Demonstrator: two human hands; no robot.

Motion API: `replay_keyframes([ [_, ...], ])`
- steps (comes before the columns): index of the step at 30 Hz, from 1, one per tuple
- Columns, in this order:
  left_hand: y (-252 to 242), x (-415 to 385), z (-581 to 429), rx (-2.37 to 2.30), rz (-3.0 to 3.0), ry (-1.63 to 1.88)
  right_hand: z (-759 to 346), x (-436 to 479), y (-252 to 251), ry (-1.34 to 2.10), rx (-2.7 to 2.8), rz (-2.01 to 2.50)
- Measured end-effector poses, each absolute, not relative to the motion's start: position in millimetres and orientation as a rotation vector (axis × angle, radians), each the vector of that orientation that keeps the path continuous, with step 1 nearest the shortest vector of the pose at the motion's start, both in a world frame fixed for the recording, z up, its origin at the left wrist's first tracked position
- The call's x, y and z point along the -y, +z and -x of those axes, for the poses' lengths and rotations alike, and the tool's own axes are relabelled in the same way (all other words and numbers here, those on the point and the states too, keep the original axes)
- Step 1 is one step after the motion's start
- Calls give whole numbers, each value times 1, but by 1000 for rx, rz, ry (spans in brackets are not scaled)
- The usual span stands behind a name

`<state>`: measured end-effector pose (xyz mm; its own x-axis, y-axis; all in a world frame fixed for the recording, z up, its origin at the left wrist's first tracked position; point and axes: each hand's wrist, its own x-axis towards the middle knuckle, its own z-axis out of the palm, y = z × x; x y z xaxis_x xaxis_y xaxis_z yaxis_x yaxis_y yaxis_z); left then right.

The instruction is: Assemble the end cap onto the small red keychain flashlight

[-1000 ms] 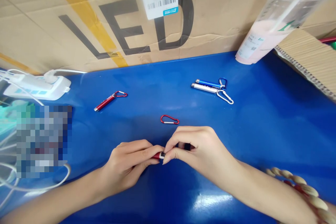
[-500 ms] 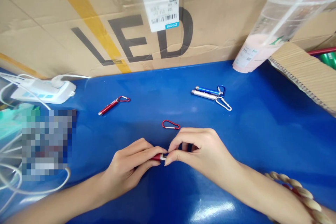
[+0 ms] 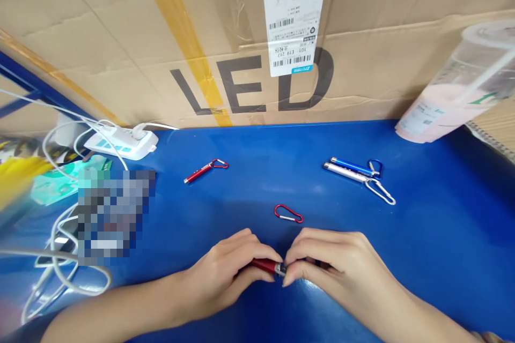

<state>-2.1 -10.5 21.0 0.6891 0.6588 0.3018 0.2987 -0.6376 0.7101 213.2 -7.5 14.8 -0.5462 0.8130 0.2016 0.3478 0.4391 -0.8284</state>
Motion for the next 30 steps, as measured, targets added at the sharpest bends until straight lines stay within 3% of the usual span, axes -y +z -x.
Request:
replay_keyframes([
  [17,21,12,-1,-894,-2193,694,-214,6,24,481,2355,879],
  [30,14,16,-5,-1011,-2249,870,-214,11,23,375,2255,977],
])
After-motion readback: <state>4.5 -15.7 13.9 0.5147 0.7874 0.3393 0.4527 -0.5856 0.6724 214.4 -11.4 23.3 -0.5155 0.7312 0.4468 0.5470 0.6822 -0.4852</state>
